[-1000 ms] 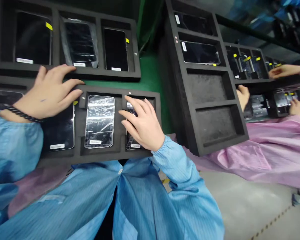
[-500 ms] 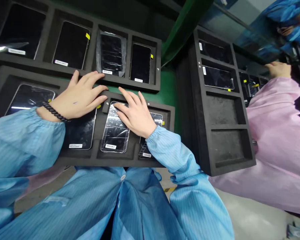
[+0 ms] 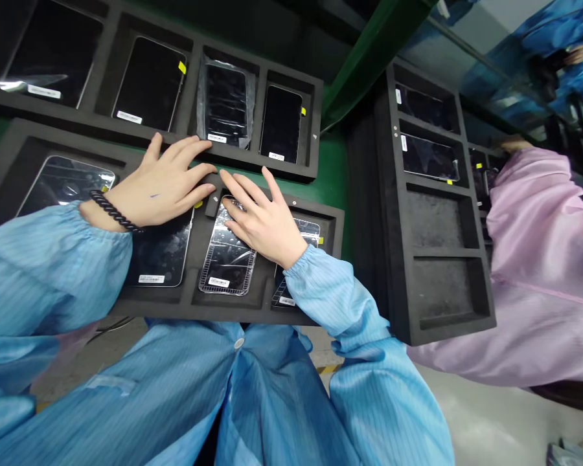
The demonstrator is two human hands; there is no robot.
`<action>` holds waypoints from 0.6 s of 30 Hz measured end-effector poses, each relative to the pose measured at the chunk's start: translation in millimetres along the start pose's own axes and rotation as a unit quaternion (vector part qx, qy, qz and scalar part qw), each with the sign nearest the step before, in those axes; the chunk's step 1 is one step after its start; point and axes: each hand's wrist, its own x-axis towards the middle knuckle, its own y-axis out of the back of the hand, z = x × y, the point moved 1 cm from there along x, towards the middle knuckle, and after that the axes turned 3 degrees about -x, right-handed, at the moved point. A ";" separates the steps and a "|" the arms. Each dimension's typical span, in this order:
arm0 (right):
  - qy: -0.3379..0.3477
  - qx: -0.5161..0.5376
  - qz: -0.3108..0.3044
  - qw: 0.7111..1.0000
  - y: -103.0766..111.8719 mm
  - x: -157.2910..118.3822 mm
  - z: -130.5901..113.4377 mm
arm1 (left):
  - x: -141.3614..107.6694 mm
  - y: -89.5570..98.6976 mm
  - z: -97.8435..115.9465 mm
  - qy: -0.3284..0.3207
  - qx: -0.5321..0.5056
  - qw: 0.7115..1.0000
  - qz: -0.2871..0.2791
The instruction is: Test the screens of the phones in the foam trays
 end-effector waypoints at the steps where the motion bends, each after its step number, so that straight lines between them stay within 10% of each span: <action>1: -0.003 -0.002 0.004 1.000 0.6 -1.2 1.4 | -0.1 0.3 -0.1 0.002 -0.004 1.000 -0.003; 18: -0.096 0.078 0.022 0.992 17.7 -15.9 8.1 | -0.7 -0.9 -0.3 -0.016 0.030 0.999 0.002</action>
